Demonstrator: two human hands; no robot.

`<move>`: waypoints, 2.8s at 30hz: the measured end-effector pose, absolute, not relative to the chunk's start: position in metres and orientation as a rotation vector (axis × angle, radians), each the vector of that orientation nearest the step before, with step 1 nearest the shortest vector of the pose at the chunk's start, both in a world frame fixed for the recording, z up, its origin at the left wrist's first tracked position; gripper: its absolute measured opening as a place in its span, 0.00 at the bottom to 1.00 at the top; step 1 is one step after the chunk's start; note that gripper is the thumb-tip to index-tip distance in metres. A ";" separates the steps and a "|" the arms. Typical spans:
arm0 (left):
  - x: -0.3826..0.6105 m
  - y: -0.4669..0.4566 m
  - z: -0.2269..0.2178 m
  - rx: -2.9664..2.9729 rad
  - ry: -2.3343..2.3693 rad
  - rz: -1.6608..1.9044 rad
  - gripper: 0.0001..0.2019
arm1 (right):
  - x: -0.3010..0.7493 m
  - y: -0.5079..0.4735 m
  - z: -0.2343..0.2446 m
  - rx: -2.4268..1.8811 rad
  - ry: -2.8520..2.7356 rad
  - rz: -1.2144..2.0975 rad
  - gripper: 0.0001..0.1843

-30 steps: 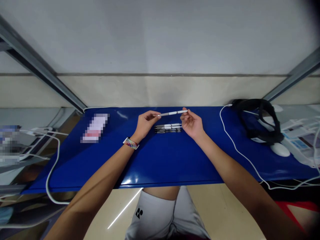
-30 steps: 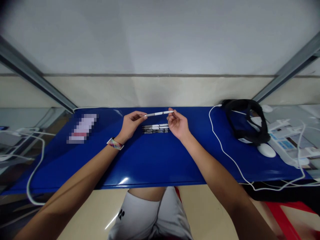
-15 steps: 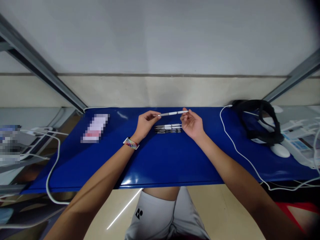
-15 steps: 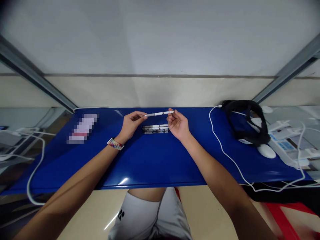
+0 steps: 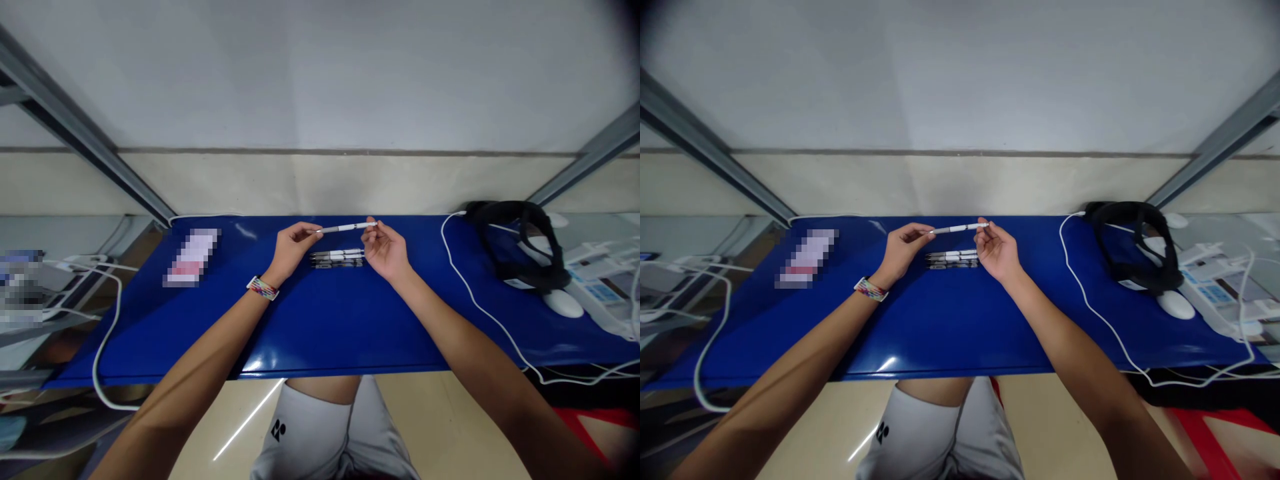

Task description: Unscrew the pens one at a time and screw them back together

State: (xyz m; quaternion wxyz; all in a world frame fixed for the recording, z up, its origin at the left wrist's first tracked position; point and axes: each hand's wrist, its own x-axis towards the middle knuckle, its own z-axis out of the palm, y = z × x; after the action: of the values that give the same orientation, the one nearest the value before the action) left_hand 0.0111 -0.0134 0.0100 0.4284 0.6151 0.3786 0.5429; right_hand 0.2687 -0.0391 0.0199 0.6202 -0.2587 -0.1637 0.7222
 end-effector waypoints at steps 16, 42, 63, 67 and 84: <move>0.010 -0.015 0.015 1.563 0.978 1.332 0.15 | 0.268 -0.039 0.018 -0.679 -0.515 1.581 0.09; 0.001 -0.008 0.013 1.658 0.985 1.304 0.14 | 0.271 -0.037 0.015 -0.968 -1.126 0.978 0.12; -0.009 -0.006 0.014 2.281 1.142 0.938 0.06 | 0.289 -0.030 -0.003 -1.261 -1.912 0.415 0.10; -0.009 -0.007 0.012 2.297 1.162 0.929 0.07 | 0.289 -0.030 -0.003 -1.262 -1.941 0.424 0.10; 0.008 -0.018 0.012 1.892 1.112 1.143 0.10 | 0.277 -0.034 -0.004 -1.262 -1.678 0.470 0.09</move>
State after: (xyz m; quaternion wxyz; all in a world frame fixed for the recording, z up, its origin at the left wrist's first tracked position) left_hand 0.0076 -0.0178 0.0116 0.3277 0.7224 0.4245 0.4366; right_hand 0.2770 -0.0343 -0.0038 0.4751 -0.5160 -0.6863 0.1922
